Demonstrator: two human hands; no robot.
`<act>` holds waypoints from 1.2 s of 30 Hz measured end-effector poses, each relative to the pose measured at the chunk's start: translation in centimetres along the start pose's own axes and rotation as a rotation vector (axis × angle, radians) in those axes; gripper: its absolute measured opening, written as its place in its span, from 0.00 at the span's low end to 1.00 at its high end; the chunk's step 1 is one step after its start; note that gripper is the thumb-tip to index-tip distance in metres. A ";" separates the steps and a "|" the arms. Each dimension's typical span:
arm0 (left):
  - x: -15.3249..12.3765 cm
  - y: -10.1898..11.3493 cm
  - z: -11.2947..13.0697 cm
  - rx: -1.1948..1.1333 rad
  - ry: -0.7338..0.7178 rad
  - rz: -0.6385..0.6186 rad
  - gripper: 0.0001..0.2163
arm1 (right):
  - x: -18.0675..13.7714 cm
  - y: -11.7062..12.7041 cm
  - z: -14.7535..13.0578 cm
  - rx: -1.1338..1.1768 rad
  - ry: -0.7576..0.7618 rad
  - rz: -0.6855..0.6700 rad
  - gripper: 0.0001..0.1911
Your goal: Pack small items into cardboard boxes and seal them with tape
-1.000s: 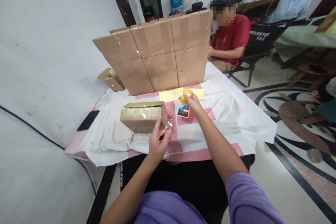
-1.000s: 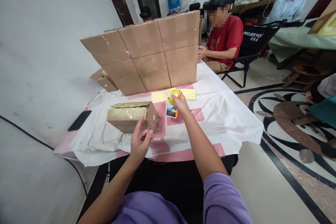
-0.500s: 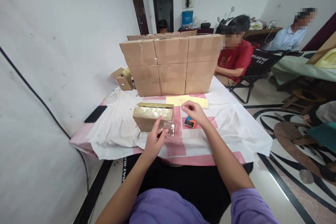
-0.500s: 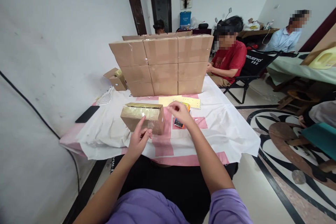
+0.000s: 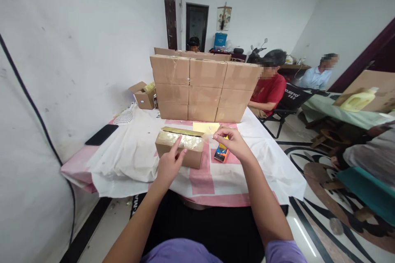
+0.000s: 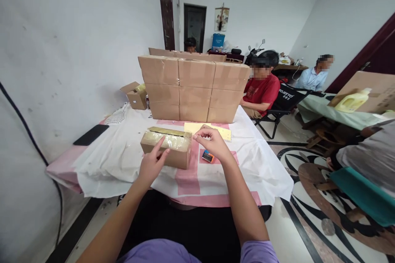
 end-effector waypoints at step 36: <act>0.8 -0.1 2.7 0.128 -0.618 0.069 0.14 | 0.8 1.2 11.2 -0.666 -0.189 0.254 0.10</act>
Point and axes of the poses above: each hand's wrist, its own x-axis towards the middle knuckle, its own y-axis out of the back of the hand, z = x × y, the point moved 8 cm from there along x, towards the middle knuckle, and after that the axes turned 8 degrees about -z, right-handed, at the moved point
